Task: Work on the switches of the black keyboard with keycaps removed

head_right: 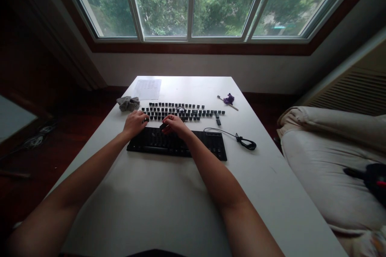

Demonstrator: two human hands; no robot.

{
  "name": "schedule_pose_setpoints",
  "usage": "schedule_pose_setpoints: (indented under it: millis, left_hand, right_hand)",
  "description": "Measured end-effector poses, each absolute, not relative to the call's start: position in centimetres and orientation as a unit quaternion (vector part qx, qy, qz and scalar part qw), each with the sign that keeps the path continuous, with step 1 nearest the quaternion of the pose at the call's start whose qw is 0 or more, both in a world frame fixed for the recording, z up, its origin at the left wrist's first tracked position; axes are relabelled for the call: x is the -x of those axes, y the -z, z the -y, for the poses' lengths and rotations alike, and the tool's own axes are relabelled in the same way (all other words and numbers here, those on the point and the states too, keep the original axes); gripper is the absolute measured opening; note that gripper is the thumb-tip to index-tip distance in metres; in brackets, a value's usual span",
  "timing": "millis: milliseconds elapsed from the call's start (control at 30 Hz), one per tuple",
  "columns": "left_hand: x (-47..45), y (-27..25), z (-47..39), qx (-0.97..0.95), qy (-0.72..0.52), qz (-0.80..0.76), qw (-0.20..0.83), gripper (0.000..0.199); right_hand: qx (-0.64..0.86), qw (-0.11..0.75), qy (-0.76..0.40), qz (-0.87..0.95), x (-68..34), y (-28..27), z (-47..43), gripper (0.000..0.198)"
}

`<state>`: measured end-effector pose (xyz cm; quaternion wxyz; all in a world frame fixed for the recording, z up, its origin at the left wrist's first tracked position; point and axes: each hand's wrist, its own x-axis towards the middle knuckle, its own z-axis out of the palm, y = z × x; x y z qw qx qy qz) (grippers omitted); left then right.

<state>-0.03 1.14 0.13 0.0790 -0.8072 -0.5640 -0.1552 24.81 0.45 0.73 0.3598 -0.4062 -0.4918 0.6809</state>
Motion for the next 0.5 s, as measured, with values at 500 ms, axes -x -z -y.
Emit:
schedule_pose_setpoints:
  millis: [500]
  left_hand:
    - [-0.4, 1.5, -3.3, 0.791, 0.118, 0.598, 0.051, 0.021]
  right_hand:
    - [0.411, 0.364, -0.676, 0.492, -24.9, -0.9, -0.4, 0.003]
